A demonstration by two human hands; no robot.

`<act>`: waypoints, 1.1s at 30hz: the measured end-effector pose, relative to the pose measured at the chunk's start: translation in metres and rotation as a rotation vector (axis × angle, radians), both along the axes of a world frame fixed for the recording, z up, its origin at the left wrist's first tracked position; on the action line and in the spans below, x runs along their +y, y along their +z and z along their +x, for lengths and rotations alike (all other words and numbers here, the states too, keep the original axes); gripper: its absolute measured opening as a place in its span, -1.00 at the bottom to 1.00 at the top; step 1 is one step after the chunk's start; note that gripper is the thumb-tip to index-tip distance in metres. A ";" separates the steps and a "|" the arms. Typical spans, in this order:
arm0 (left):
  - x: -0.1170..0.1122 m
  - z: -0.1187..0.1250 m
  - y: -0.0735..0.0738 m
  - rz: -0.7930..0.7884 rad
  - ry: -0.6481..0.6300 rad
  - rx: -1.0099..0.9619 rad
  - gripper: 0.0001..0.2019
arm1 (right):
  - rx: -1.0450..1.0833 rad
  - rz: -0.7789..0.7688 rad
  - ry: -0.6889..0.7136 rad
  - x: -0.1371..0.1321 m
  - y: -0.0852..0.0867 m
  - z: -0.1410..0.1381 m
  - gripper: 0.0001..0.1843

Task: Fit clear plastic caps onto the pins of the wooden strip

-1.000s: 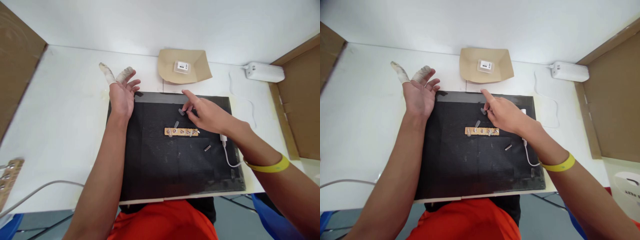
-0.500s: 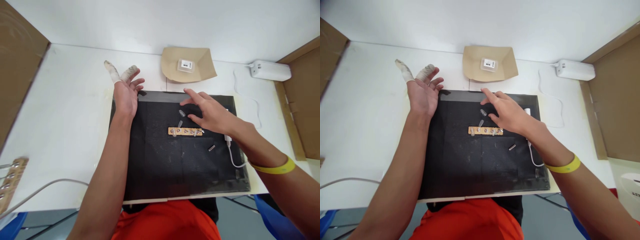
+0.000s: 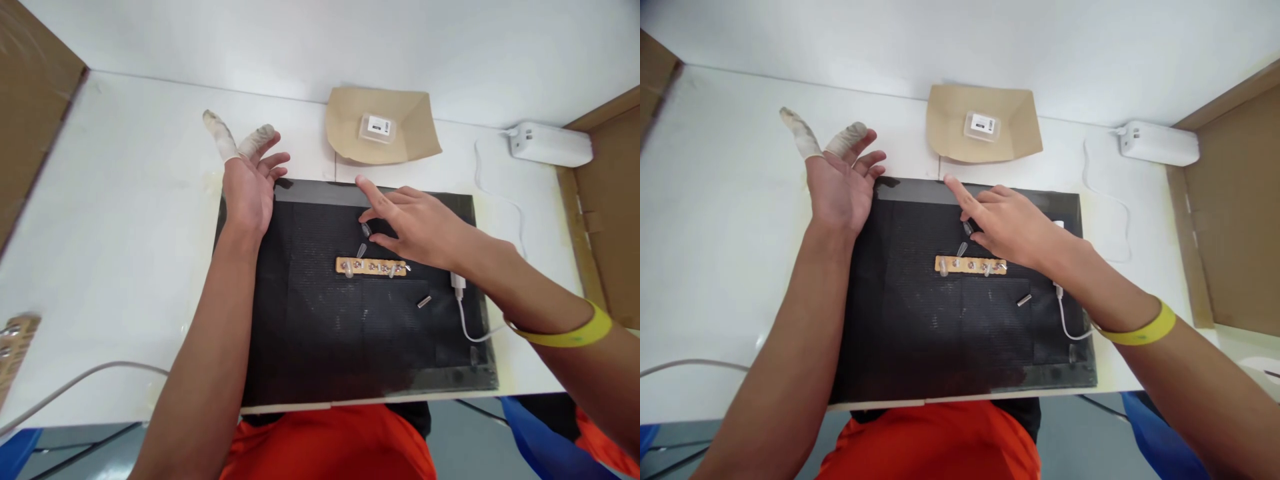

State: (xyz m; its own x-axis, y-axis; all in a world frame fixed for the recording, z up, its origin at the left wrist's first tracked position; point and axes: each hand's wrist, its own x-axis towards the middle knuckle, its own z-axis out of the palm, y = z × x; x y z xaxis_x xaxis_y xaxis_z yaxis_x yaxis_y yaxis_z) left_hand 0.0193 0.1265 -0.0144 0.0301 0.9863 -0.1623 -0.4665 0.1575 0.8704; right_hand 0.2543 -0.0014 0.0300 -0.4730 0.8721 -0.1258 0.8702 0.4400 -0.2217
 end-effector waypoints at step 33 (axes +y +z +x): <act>0.001 0.009 0.011 -0.039 0.034 0.013 -0.09 | 0.157 0.108 -0.045 -0.092 0.015 0.028 0.15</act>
